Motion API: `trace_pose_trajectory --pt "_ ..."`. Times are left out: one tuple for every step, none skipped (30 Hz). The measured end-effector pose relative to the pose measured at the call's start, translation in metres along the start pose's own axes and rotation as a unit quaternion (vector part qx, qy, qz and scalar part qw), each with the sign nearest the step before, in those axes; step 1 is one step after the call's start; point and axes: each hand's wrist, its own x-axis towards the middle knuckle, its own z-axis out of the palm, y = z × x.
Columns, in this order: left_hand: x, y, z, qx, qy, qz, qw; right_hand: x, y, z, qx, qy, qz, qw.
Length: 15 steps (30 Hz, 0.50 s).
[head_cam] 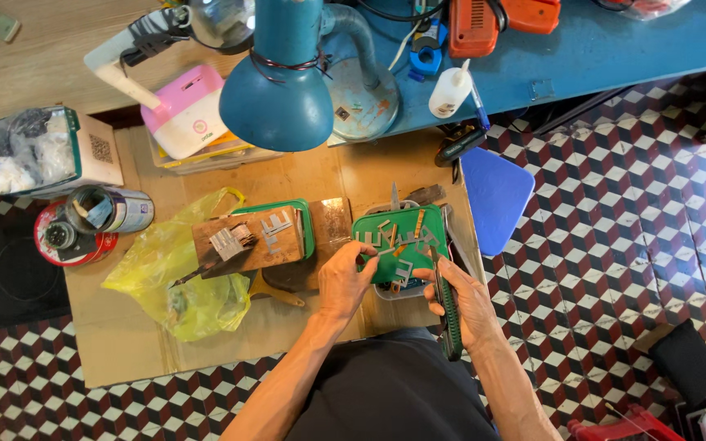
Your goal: The person assembles small electronic components on a wooden block, using a utility knife to trim and shape parts. They repeatedly pick up components, align them, and secure them with a tool, organizing finished pieces into a green tray.
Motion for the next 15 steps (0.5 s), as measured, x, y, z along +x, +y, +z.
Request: trace_pose_trajectory --pt "-0.003 0.003 -0.007 -0.001 0.016 -0.030 0.999 0.004 0.002 0.001 -0.003 -0.004 0.019 1.000" --pt "-0.005 0.005 -0.015 -0.031 0.017 -0.048 0.998 0.010 0.004 0.003 -0.020 -0.015 0.030 0.999" --pt "-0.008 0.007 -0.024 -0.060 0.021 -0.066 0.996 0.016 0.007 0.005 -0.038 -0.028 0.042 0.998" --pt "-0.010 0.008 -0.032 -0.089 0.025 -0.084 0.992 0.023 0.010 0.007 -0.056 -0.041 0.054 0.996" --pt "-0.010 0.010 -0.040 -0.098 0.037 -0.095 0.990 0.030 0.014 0.009 -0.065 -0.047 0.072 0.994" --pt "-0.011 0.010 -0.047 -0.108 0.049 -0.105 0.987 0.039 0.017 0.011 -0.075 -0.053 0.090 0.992" --pt "-0.012 0.011 -0.054 -0.117 0.059 -0.114 0.985 0.047 0.021 0.014 -0.084 -0.058 0.107 0.989" --pt "-0.013 0.011 -0.059 -0.126 0.065 -0.124 0.982 0.054 0.022 0.016 -0.121 -0.068 0.110 0.984" --pt "-0.015 0.010 -0.065 -0.135 0.069 -0.131 0.980 0.058 0.023 0.019 -0.156 -0.078 0.112 0.978" --pt "-0.017 0.009 -0.071 -0.144 0.073 -0.139 0.977 0.059 0.025 0.023 -0.191 -0.087 0.113 0.971" --pt "-0.018 0.008 -0.076 -0.162 0.078 -0.136 0.974 0.057 0.025 0.026 -0.228 -0.075 0.100 0.966" --pt "-0.018 0.008 -0.080 -0.180 0.084 -0.132 0.971 0.050 0.022 0.029 -0.264 -0.062 0.086 0.959" --pt "-0.017 0.009 -0.083 -0.201 0.088 -0.127 0.967 0.043 0.017 0.035 -0.300 -0.047 0.070 0.950" --pt "-0.016 0.011 -0.087 -0.236 0.090 -0.117 0.960 0.035 0.013 0.044 -0.311 -0.029 0.063 0.948" --pt "-0.012 0.013 -0.091 -0.271 0.093 -0.105 0.952 0.026 0.008 0.053 -0.322 -0.011 0.054 0.945"
